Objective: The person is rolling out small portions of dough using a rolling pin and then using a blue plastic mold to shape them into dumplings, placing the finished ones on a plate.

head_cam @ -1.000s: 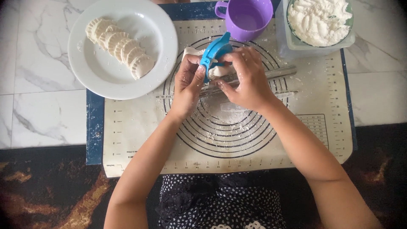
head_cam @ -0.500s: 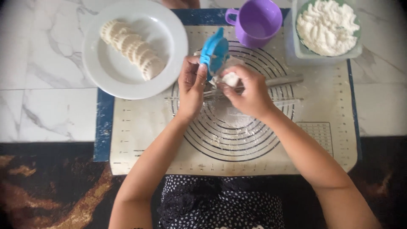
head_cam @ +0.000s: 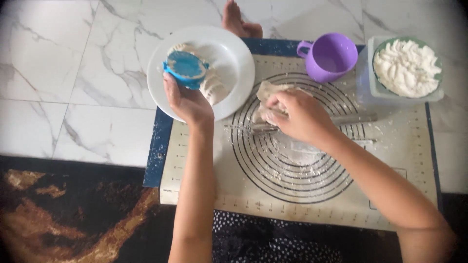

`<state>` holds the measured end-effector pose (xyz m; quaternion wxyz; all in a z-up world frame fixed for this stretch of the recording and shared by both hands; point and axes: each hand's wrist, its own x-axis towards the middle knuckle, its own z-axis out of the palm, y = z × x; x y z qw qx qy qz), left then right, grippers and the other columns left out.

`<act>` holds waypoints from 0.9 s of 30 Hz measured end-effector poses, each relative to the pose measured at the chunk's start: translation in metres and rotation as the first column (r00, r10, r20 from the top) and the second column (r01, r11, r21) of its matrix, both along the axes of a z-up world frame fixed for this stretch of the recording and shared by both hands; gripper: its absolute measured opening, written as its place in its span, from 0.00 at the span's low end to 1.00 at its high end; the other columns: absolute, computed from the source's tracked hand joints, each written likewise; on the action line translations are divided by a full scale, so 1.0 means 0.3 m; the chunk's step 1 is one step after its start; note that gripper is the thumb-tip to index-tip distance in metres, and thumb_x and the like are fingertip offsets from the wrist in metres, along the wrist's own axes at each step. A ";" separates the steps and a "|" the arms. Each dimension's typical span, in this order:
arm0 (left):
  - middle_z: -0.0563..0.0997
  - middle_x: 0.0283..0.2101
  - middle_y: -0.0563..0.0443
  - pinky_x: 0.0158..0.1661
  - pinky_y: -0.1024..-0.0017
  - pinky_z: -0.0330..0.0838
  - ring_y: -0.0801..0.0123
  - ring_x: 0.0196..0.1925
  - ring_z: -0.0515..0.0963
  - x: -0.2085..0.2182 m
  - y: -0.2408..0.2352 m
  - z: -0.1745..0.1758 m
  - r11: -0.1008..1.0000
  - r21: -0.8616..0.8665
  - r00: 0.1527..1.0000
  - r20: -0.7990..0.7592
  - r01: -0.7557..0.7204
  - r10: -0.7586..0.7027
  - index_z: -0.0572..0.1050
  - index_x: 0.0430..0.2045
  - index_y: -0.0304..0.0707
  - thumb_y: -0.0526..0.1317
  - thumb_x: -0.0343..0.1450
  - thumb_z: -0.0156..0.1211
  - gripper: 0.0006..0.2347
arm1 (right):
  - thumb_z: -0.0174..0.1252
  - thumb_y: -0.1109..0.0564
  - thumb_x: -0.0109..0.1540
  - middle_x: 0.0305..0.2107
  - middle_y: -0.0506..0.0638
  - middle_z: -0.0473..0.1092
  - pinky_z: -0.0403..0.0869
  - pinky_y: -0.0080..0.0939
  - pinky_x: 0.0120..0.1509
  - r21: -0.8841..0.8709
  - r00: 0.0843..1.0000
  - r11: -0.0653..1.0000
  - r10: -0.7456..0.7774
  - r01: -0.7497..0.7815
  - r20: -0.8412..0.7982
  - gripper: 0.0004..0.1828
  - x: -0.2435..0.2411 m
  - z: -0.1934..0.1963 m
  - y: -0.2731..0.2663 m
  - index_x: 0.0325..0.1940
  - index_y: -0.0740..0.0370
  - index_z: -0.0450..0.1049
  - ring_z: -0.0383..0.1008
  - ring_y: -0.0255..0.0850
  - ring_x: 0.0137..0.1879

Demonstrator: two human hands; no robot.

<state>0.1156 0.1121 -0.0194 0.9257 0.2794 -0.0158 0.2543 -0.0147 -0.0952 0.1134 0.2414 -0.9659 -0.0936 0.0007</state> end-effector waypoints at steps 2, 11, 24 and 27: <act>0.81 0.51 0.51 0.61 0.61 0.65 0.69 0.54 0.79 -0.034 -0.023 0.067 1.000 0.009 1.000 -0.020 0.022 -0.022 0.77 0.51 0.50 0.50 0.79 0.51 0.12 | 0.64 0.59 0.57 0.37 0.60 0.78 0.77 0.44 0.46 -0.084 0.998 0.996 -0.018 0.012 -0.061 0.13 -0.003 0.001 -0.002 0.47 0.60 0.78 0.79 0.52 0.43; 0.77 0.60 0.43 0.67 0.49 0.62 0.55 0.63 0.77 -0.034 0.054 0.068 0.878 -0.415 0.968 0.170 0.239 -0.183 0.74 0.58 0.35 0.41 0.76 0.52 0.17 | 0.61 0.55 0.60 0.36 0.60 0.77 0.78 0.50 0.44 -0.146 1.000 0.989 0.000 -0.002 -0.009 0.15 -0.014 -0.129 -0.033 0.48 0.63 0.74 0.80 0.55 0.42; 0.71 0.65 0.42 0.67 0.26 0.51 0.48 0.69 0.69 -0.002 0.243 0.079 0.627 -0.770 0.983 0.005 0.121 -0.183 0.69 0.60 0.43 0.44 0.65 0.58 0.25 | 0.60 0.58 0.61 0.39 0.61 0.77 0.78 0.42 0.48 -0.302 0.980 0.953 -0.021 -0.040 -0.197 0.13 0.056 -0.029 0.036 0.49 0.63 0.76 0.80 0.49 0.43; 0.71 0.66 0.42 0.66 0.27 0.53 0.48 0.69 0.69 -0.019 0.228 0.113 0.601 -0.791 0.983 0.003 0.114 -0.182 0.68 0.61 0.44 0.44 0.65 0.58 0.26 | 0.59 0.61 0.60 0.39 0.59 0.77 0.79 0.42 0.45 -0.314 0.983 0.949 -0.036 -0.024 -0.183 0.14 0.032 -0.033 0.031 0.51 0.62 0.75 0.81 0.48 0.43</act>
